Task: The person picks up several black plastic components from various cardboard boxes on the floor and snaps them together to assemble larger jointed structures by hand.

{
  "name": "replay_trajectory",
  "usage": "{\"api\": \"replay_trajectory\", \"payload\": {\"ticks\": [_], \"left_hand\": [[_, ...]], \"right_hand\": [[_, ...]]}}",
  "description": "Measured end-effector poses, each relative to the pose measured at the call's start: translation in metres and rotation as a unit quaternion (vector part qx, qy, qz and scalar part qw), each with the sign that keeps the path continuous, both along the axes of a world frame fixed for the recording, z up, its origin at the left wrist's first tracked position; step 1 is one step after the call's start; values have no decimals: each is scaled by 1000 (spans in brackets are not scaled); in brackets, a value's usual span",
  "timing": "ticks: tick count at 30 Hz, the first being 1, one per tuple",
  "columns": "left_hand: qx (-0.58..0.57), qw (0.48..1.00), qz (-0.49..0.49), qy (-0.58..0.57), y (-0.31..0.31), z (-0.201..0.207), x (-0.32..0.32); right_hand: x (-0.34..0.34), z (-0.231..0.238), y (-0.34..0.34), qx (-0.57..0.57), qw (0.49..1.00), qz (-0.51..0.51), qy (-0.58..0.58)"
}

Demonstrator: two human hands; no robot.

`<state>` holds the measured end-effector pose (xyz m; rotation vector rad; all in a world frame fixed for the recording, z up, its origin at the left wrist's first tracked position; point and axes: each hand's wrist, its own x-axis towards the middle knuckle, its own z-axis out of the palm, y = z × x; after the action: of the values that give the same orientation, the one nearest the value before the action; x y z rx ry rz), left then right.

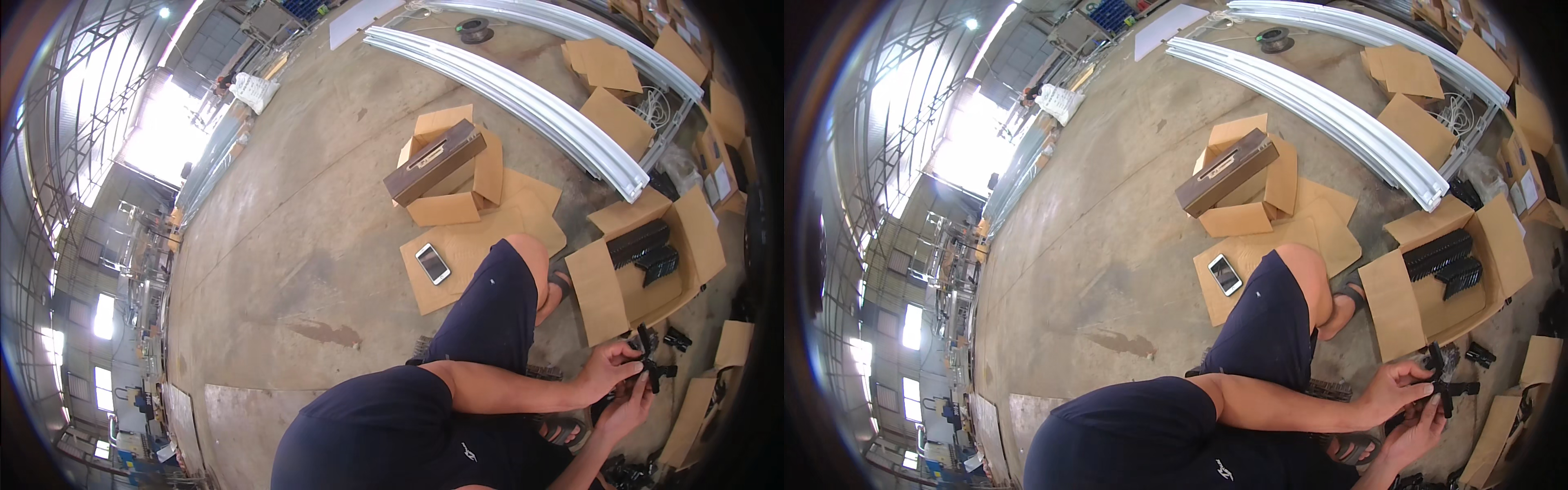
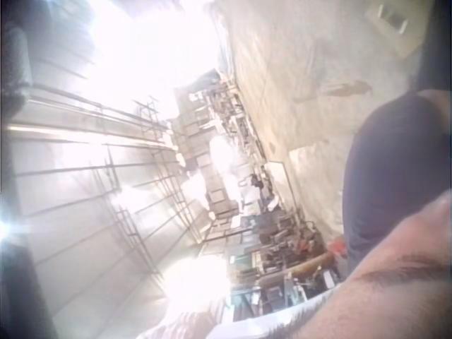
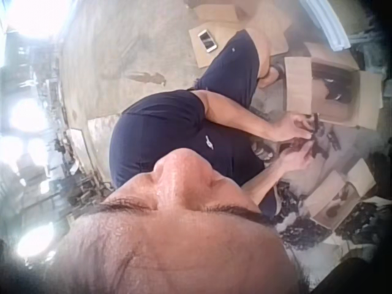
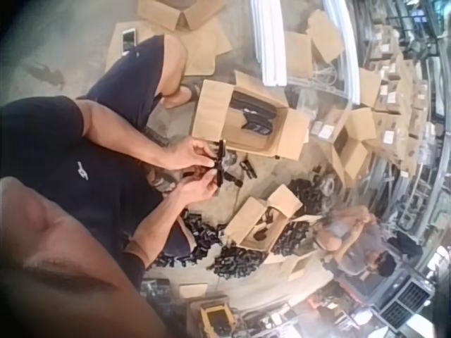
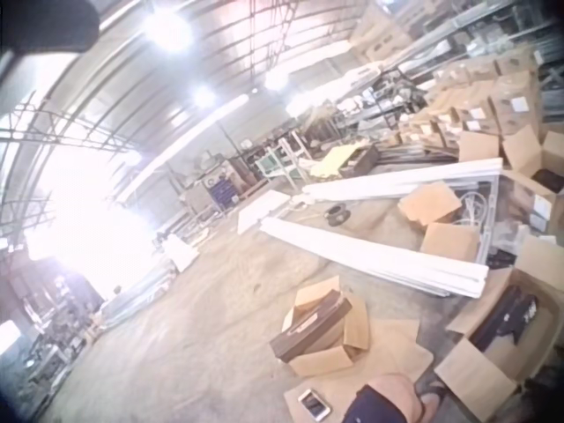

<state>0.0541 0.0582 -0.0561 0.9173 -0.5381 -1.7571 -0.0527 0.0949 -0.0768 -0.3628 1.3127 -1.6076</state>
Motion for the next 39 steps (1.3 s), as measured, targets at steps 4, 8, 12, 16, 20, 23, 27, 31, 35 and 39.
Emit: {"api": "replay_trajectory", "payload": {"ticks": [4,8,12,16,20,23,27,31,35,39], "left_hand": [[-7,1000,10,8,1,-4,-3],[-6,1000,4,1,2,-8,-3],[-28,999,25,2,5,-20,-10],[8,1000,-2,27,2,-8,-4],[2,1000,8,30,4,-10,-6],[-5,999,14,37,3,-15,-10],[-9,999,10,36,4,-21,-9],[3,999,-8,46,2,-5,-4],[0,999,2,37,2,-8,-6],[1,1000,9,29,2,-10,-7]], "right_hand": [[-3,-9,0,-11,1000,-7,-9],[-2,-8,0,6,1000,-7,1],[2,-3,2,14,1000,-15,14],[2,5,5,5,999,-3,33],[-4,-6,6,9,998,8,54],[0,1,4,6,998,-2,59],[11,8,2,1,998,-29,47],[5,3,2,1,999,-22,45],[8,4,2,11,998,-31,57],[8,8,2,3,998,-18,56]]}}
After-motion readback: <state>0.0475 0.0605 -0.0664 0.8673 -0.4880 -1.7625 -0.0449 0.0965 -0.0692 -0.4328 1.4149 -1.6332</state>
